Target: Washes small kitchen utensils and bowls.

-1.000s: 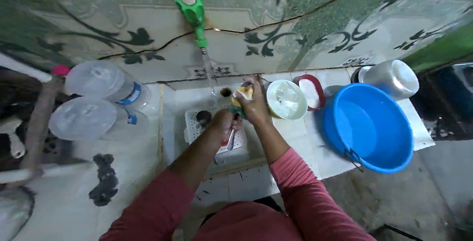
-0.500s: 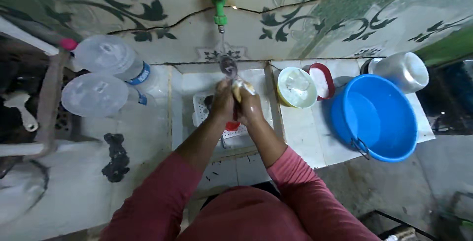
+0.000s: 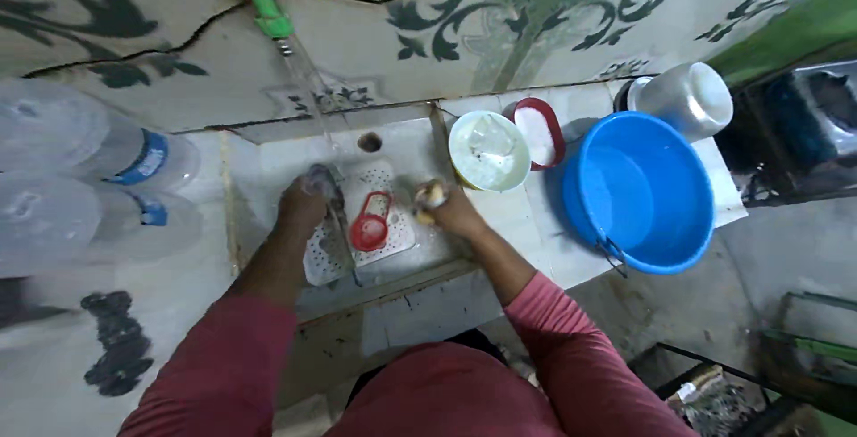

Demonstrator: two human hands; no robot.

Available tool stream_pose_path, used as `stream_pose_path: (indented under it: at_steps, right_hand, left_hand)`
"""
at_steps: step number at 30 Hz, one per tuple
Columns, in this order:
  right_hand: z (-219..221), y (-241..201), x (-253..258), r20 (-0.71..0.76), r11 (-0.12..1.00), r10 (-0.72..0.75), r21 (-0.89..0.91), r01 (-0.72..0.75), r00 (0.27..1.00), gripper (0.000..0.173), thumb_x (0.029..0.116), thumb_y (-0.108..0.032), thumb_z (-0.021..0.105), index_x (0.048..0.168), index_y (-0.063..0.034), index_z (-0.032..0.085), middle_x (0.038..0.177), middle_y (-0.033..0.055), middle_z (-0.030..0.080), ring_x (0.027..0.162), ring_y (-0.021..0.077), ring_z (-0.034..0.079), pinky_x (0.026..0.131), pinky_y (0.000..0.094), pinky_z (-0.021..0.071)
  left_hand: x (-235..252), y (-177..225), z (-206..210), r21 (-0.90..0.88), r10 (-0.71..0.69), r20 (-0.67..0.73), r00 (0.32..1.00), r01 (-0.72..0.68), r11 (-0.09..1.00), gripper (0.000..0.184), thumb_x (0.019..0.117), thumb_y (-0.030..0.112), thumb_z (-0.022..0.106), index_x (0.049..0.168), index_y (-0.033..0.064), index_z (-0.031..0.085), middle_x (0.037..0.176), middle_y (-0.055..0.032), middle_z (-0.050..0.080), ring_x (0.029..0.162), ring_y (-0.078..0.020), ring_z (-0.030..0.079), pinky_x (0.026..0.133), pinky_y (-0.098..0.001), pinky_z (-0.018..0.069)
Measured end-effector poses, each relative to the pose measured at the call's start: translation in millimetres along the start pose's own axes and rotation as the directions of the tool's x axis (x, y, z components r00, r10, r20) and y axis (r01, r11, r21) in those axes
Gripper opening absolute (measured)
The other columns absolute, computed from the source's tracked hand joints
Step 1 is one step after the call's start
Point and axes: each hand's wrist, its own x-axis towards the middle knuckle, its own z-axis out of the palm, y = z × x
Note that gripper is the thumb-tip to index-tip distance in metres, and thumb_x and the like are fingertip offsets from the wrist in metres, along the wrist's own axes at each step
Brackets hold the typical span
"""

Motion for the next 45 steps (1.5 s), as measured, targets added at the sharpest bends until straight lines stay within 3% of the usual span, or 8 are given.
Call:
stream_pose_path:
  at_steps: [7, 13, 19, 25, 27, 34, 38, 45]
  right_hand:
    - [-189, 43, 39, -0.626, 0.995, -0.055, -0.098, -0.009, 0.778, 0.057, 0.0912, -0.013, 0.071, 0.143, -0.0005, 0.051, 0.131, 0.0246, 0.062, 0.118, 0.0359, 0.063, 0.099, 0.0547, 0.0532]
    - [-247, 65, 93, -0.469, 0.845, 0.062, -0.445, -0.296, 0.881, 0.049, 0.1034, -0.031, 0.058, 0.139, 0.0022, 0.058, 0.139, 0.0293, 0.058, 0.134, 0.0477, 0.051, 0.11, 0.0671, 0.0402]
    - [-233, 108, 123, -0.418, 0.756, 0.078, -0.567, -0.328, 0.905, 0.055, 0.1006, -0.032, 0.063, 0.151, -0.0134, 0.051, 0.159, 0.026, 0.038, 0.143, 0.0495, 0.039, 0.111, 0.0681, 0.0383]
    - [-219, 106, 106, -0.405, 0.7, 0.155, -0.599, -0.39, 0.901, 0.06, 0.0999, -0.031, 0.062, 0.156, -0.0184, 0.045, 0.164, 0.0267, 0.028, 0.147, 0.051, 0.032, 0.111, 0.0699, 0.0353]
    - [-217, 103, 103, -0.408, 0.679, 0.188, -0.604, -0.418, 0.894, 0.062, 0.1009, -0.029, 0.06, 0.158, -0.017, 0.041, 0.167, 0.0246, 0.024, 0.148, 0.05, 0.031, 0.112, 0.0683, 0.0353]
    - [-215, 100, 95, -0.422, 0.738, 0.024, -0.604, -0.301, 0.906, 0.031, 0.0986, -0.023, 0.065, 0.126, -0.0095, 0.072, 0.135, 0.0195, 0.064, 0.131, 0.0392, 0.057, 0.109, 0.0614, 0.044]
    - [-225, 87, 93, -0.453, 0.786, -0.031, -0.561, -0.258, 0.891, 0.039, 0.0954, -0.018, 0.069, 0.132, -0.0032, 0.066, 0.135, 0.0269, 0.061, 0.129, 0.0451, 0.056, 0.107, 0.0638, 0.0444]
    - [-223, 118, 113, -0.343, 0.647, -0.031, -0.723, -0.242, 0.939, 0.028, 0.1015, -0.02, 0.063, 0.125, -0.0072, 0.071, 0.137, 0.0245, 0.061, 0.13, 0.0464, 0.055, 0.106, 0.0679, 0.0426]
  left_hand:
    - [-14, 25, 36, 0.517, 0.03, 0.074, 0.997, -0.064, 0.854, 0.057, 0.1002, 0.027, 0.065, 0.145, -0.0042, 0.048, 0.148, -0.037, 0.043, 0.136, -0.0574, 0.042, 0.106, -0.0736, 0.0367]
    - [-50, 150, 112, 0.295, 0.626, 0.195, 0.755, -0.654, 0.697, 0.035, 0.1013, 0.021, 0.063, 0.128, -0.0017, 0.065, 0.132, -0.0294, 0.059, 0.128, -0.0468, 0.054, 0.107, -0.0617, 0.0437]
    - [-28, 227, 203, 0.062, 0.378, 0.379, 0.845, -0.431, 0.9, 0.037, 0.1012, 0.026, 0.065, 0.132, 0.0055, 0.062, 0.128, -0.0184, 0.067, 0.12, -0.0341, 0.064, 0.104, -0.0574, 0.0487]
    - [-22, 230, 224, -0.107, 0.236, 0.197, 0.952, -0.218, 0.97, 0.064, 0.09, 0.018, 0.079, 0.14, -0.0017, 0.045, 0.12, -0.0258, 0.064, 0.112, -0.0387, 0.064, 0.097, -0.0565, 0.052]
    - [-18, 223, 225, -0.111, 0.274, 0.27, 0.923, -0.253, 0.961, 0.044, 0.0946, 0.019, 0.074, 0.132, 0.0015, 0.059, 0.116, -0.0223, 0.068, 0.107, -0.0355, 0.066, 0.096, -0.0561, 0.0515]
    - [-38, 220, 184, 0.118, 0.623, 0.372, 0.688, -0.701, 0.703, 0.02, 0.1014, 0.012, 0.062, 0.112, -0.0007, 0.073, 0.111, -0.0178, 0.073, 0.11, -0.0332, 0.069, 0.1, -0.0555, 0.0514]
    - [-47, 184, 123, 0.306, 0.863, 0.185, 0.471, -0.862, 0.405, 0.016, 0.0973, 0.005, 0.063, 0.105, -0.0027, 0.075, 0.106, -0.0216, 0.073, 0.107, -0.0412, 0.069, 0.093, -0.0571, 0.0546]
    - [-11, 121, 14, 0.55, 0.772, 0.043, 0.635, -0.66, 0.512, 0.016, 0.0988, 0.007, 0.062, 0.106, -0.0016, 0.073, 0.11, -0.0223, 0.073, 0.108, -0.0437, 0.068, 0.092, -0.0601, 0.0544]
